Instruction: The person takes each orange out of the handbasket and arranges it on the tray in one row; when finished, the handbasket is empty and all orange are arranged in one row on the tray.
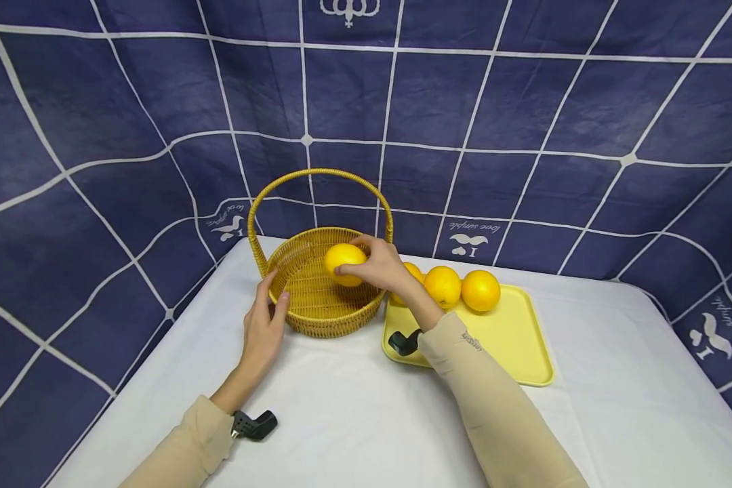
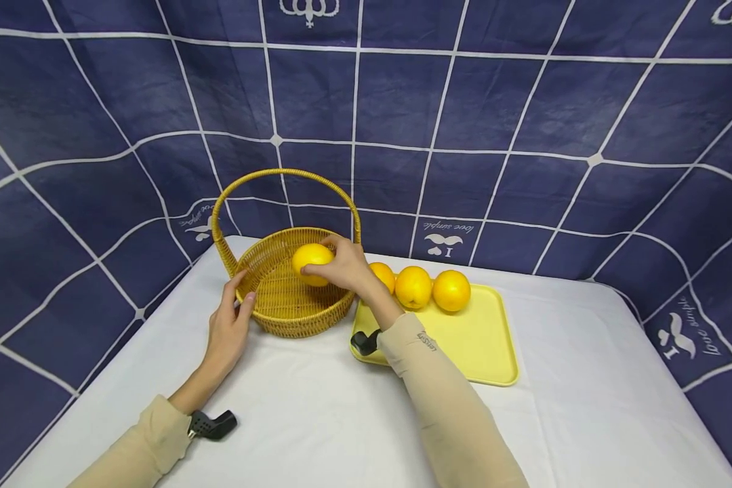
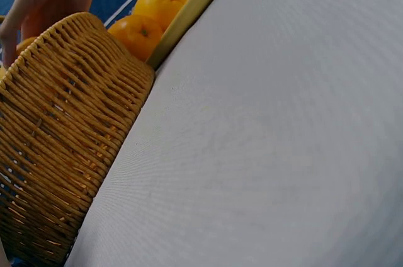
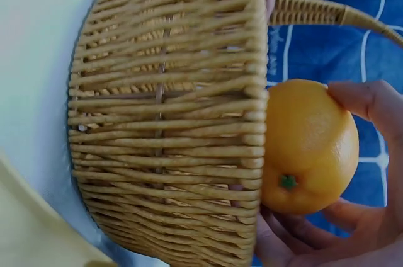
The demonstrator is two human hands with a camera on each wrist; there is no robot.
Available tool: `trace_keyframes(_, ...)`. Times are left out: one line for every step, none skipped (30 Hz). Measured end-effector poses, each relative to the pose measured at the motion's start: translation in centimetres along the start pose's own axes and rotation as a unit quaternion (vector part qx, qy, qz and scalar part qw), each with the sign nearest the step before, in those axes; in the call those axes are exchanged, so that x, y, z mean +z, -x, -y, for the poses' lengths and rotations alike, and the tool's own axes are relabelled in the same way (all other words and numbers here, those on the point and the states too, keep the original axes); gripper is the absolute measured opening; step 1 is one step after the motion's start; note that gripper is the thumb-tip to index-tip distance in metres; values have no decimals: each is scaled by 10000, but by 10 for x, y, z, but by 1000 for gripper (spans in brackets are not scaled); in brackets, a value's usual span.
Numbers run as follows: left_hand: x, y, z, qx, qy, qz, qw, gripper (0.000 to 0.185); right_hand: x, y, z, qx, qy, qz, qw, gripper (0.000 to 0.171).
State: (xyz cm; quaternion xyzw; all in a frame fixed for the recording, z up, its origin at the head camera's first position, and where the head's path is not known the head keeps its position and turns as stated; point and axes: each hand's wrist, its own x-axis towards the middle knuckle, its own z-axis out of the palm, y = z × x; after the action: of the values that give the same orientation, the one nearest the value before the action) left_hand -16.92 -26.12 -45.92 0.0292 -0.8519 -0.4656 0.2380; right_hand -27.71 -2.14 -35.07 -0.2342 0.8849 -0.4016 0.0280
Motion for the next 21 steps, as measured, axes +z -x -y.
trace_keyframes(0, 0, 0, -3, -4, 4, 10000, 55, -1, 3, 1, -1, -29, -64, 10000, 69)
trace_keyframes(0, 0, 1, -5, 2, 9, 10000, 55, -3, 6, 1, -9, -74, -131, 9999, 68)
trace_keyframes(1, 0, 1, -3, 3, 6, 10000, 55, -4, 9, 1, -3, -127, -198, 9997, 67)
trace_keyframes(1, 0, 1, -3, 9, 5, 10000, 55, -6, 12, 1, 8, -189, -256, 9995, 66)
trace_keyframes(2, 0, 1, 10, 16, 6, 10000, 55, -7, 15, 1, 15, -252, -317, 9992, 65)
trace_keyframes(2, -1, 1, 21, 31, 7, 10000, 54, -9, 18, 1, 34, -324, -367, 9988, 64)
trace_keyframes(2, -1, 1, 23, 40, 11, 10000, 54, -11, 21, 0, 49, -407, -407, 9983, 64)
trace_keyframes(2, -1, 0, 32, 43, 14, 10000, 54, -13, 25, -1, 56, -500, -442, 9978, 65)
trace_keyframes(3, -1, 0, 44, 38, 19, 10000, 54, -15, 28, -1, 62, -581, -478, 9971, 64)
trace_keyframes(3, -1, 0, 51, 38, 15, 10000, 54, -18, 31, -2, 60, -643, -511, 9966, 64)
trace_keyframes(3, -1, 0, 61, 26, 11, 10000, 54, -20, 34, -3, 48, -671, -541, 9963, 64)
trace_keyframes(2, -1, 0, 54, 18, 6, 10000, 54, -22, 37, -3, 37, -699, -569, 9959, 64)
trace_keyframes(2, -1, 0, 48, 1, 1, 10000, 54, -24, 40, -4, 25, -711, -595, 9957, 63)
trace_keyframes(2, -1, 0, 46, -2, -9, 10000, 54, -27, 43, -4, 13, -704, -624, 9956, 63)
trace_keyframes(2, -1, 1, 57, -8, -18, 10000, 54, -29, 46, -4, 5, -705, -647, 9954, 62)
trace_keyframes(1, -1, 1, 50, -7, -33, 10000, 54, -31, 49, -5, 0, -711, -657, 9953, 62)
trace_keyframes(1, -1, 0, 49, -6, -39, 10000, 54, -32, 53, -6, -3, -717, -657, 9953, 61)
trace_keyframes(1, -1, 0, 51, 3, -42, 10000, 54, -34, 56, -7, 4, -725, -658, 9952, 60)
trace_keyframes(1, -1, 1, 59, 12, -39, 10000, 54, -36, 59, -7, 9, -717, -658, 9952, 59)
trace_keyframes(1, -1, 1, 64, 28, -34, 10000, 54, -38, 62, -9, 24, -720, -656, 9952, 58)
trace_keyframes(1, -1, 2, 74, 35, -30, 10000, 54, -40, 65, -10, 57, -714, -650, 9953, 57)
